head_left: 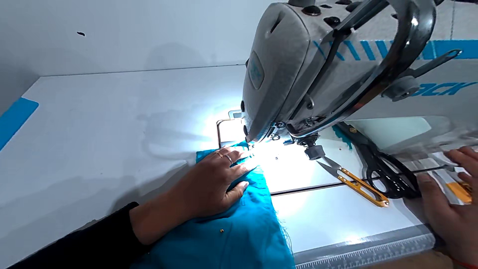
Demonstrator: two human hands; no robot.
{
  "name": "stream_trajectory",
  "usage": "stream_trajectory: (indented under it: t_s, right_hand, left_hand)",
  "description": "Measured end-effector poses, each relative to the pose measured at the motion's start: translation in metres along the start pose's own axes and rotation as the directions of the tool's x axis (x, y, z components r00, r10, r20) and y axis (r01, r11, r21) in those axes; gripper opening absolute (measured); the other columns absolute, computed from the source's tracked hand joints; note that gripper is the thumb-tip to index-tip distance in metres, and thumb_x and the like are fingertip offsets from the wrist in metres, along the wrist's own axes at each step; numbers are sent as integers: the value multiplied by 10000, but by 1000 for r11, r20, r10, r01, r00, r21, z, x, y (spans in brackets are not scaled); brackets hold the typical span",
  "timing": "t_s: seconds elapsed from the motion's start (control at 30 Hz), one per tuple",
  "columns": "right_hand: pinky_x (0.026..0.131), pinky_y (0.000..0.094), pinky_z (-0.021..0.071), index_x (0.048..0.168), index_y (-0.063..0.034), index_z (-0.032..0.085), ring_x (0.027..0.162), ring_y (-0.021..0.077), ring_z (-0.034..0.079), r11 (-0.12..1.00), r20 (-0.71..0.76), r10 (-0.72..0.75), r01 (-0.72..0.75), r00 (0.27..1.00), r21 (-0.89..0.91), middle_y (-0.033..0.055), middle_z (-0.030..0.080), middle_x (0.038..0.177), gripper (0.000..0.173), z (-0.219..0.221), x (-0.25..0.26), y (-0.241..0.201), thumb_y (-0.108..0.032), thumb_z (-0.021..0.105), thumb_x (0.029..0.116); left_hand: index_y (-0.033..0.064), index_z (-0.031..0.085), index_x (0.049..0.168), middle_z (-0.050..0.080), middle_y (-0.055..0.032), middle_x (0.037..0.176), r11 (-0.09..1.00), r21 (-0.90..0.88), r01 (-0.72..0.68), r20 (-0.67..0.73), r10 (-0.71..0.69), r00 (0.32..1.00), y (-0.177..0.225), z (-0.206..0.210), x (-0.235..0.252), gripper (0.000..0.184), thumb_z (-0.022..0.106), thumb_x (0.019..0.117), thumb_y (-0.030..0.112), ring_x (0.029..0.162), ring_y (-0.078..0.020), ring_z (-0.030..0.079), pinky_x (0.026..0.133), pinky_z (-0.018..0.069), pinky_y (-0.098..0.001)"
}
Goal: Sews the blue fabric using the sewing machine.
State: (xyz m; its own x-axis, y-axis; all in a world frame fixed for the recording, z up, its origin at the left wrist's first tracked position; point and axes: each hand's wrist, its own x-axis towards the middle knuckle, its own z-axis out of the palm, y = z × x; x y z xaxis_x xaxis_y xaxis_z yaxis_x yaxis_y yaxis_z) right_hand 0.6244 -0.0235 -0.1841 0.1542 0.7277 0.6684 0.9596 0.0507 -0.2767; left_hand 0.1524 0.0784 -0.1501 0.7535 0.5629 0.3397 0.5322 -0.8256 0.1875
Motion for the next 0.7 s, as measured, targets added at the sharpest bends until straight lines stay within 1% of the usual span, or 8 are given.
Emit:
stream_trajectory:
  t_s: [0.13, 0.27, 0.3, 0.4, 0.43, 0.5, 0.57, 0.7]
  right_hand:
    - [1109, 520, 434, 1393, 62, 555, 1397, 456, 468, 1000, -38, -16, 16, 999, -6, 317, 507, 1468, 579, -1, -3, 1, -357, 532, 994]
    - [945, 414, 520, 1323, 84, 568, 1238, 362, 588, 995, -101, -62, 69, 993, 68, 335, 562, 1376, 477, -8, -19, -34, -291, 547, 1029]
    - [894, 363, 527, 1305, 76, 554, 1196, 286, 600, 986, -63, -65, 74, 996, 149, 311, 582, 1338, 439, -10, -22, -59, -273, 542, 1039]
    - [833, 213, 551, 1204, -95, 598, 1034, 25, 649, 881, 156, -136, 48, 978, 472, 34, 679, 1166, 227, -21, -30, -141, -262, 547, 1060]
    - [897, 215, 556, 1155, -108, 611, 1066, 23, 660, 814, 242, -220, 42, 945, 579, 11, 696, 1137, 177, -24, -33, -162, -245, 539, 1070]
    - [1064, 297, 489, 1079, -56, 655, 1204, 149, 645, 674, 308, -455, 96, 835, 733, 96, 724, 1127, 196, -22, -39, -197, -189, 511, 1081]
    - [1153, 350, 399, 1093, -50, 697, 1282, 241, 608, 634, 312, -631, 240, 710, 735, 129, 733, 1170, 246, -14, -45, -216, -198, 501, 1082]
    - [1159, 330, 390, 1009, -74, 733, 1236, 237, 634, 621, 257, -697, 386, 669, 682, 104, 751, 1090, 202, -3, -55, -221, -205, 583, 1044]
  left_hand:
    - [250, 721, 1291, 662, -82, 1353, 998, 13, -55, -24, 55, 998, -1, -1, -1, 403, 447, 1023, 375, 1365, -245, 544, 1155, 412, -435]
    - [214, 763, 1191, 691, -61, 1298, 997, 26, -77, -49, 78, 996, 7, -14, -2, 393, 428, 1040, 356, 1372, -262, 538, 1189, 371, -475]
    - [201, 774, 1148, 706, -45, 1258, 998, 30, -59, -45, 61, 997, 13, -22, -4, 400, 421, 1042, 355, 1344, -248, 561, 1171, 396, -455]
    - [168, 763, 1127, 719, -29, 1217, 1000, 7, 4, 53, -5, 999, 52, -49, -18, 445, 394, 1066, 409, 1219, -220, 637, 1022, 509, -409]
    - [122, 747, 1146, 722, -74, 1224, 999, -40, 12, 112, -7, 994, 69, -57, -25, 458, 410, 1075, 424, 1194, -261, 658, 983, 528, -432]
    - [18, 672, 1272, 682, -177, 1298, 990, -119, 71, 250, -39, 967, 101, -69, -37, 534, 456, 1066, 461, 1233, -343, 638, 1020, 501, -481]
    - [-30, 605, 1341, 646, -216, 1348, 990, -51, 134, 291, -114, 950, 119, -63, -47, 602, 510, 1035, 480, 1270, -367, 616, 1045, 484, -485]
    - [38, 731, 994, 763, -125, 1037, 979, 43, 200, 46, -202, 978, 112, -42, -58, 250, 585, 1028, 238, 1008, -268, 735, 892, 572, -396]
